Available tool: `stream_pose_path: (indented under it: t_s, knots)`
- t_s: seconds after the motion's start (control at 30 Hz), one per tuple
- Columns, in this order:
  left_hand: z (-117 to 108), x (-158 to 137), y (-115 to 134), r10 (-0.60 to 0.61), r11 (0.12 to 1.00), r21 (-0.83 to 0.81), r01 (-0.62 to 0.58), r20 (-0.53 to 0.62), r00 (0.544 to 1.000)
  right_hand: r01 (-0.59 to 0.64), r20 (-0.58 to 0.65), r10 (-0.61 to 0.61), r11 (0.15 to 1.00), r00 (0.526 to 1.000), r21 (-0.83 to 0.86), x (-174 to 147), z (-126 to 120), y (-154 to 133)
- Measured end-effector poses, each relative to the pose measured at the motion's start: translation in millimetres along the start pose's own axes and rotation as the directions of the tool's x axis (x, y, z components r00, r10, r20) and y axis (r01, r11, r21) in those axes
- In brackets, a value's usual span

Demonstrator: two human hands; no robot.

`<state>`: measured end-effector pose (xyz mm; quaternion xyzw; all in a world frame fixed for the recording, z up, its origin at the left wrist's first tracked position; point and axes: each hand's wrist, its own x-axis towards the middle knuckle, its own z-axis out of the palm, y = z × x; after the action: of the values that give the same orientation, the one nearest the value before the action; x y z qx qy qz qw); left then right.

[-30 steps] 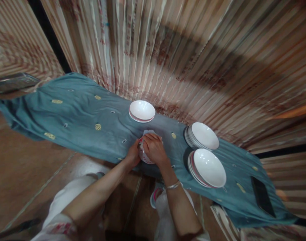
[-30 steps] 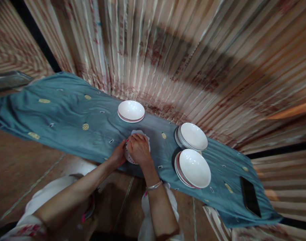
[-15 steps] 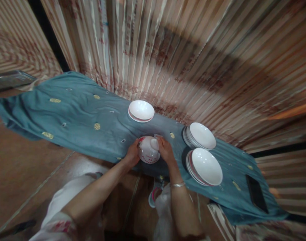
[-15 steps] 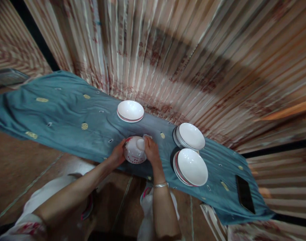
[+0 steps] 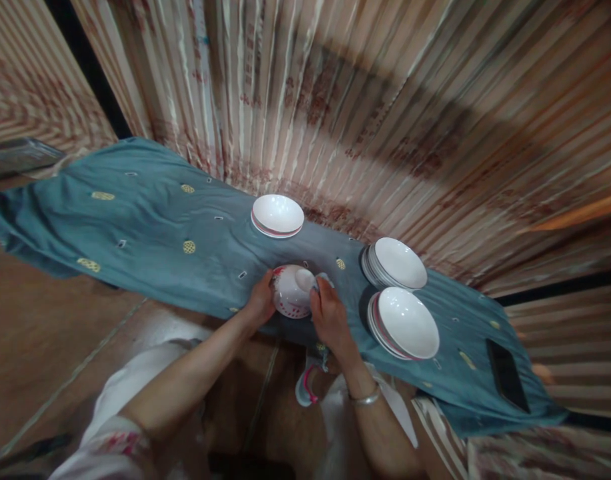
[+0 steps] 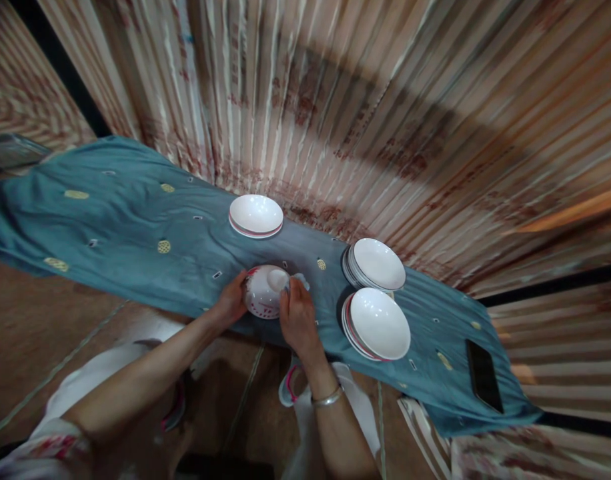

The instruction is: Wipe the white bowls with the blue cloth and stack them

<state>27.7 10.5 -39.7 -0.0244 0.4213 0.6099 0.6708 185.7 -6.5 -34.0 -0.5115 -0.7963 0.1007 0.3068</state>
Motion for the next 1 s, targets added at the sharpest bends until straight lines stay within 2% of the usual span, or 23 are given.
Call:
stream_pose_path:
  t_s: [0.23,0.4,0.57,0.7,0.77,0.83,1.0]
  knots:
    - [-0.8,-1.7,2.5,-0.026,0.999,0.023,0.025,0.014,1.000,0.150,-0.020,-0.154,0.981,0.988,-0.126,-27.2,13.3,-21.2]
    - [-0.6,-4.7,4.8,-0.048,0.999,0.027,0.047,0.019,0.999,0.330,0.034,-0.330,0.926,0.943,-0.183,-34.9,20.4,-28.9]
    - [-2.5,-6.1,6.3,-0.063,0.998,-0.002,0.063,0.051,0.997,0.371,0.109,-0.357,0.915,0.928,-0.158,-32.4,22.5,-30.3]
    - [-2.3,-8.4,7.6,-0.087,0.995,0.052,0.086,0.021,0.996,0.466,0.183,-0.447,0.881,0.876,-0.076,-30.5,26.1,-37.7]
    - [-0.9,-9.8,8.2,-0.078,0.994,0.082,0.077,0.006,0.997,0.455,0.191,-0.443,0.891,0.876,-0.016,-28.4,25.6,-43.2]
    - [0.8,-11.7,8.7,-0.041,0.994,0.100,0.037,0.044,0.998,0.385,0.161,-0.390,0.921,0.907,0.061,-24.0,20.8,-47.5]
    - [4.7,-21.1,9.6,0.055,0.979,0.175,-0.107,0.275,0.960,0.234,0.001,-0.243,0.934,0.970,0.269,-6.0,-4.2,-46.4]
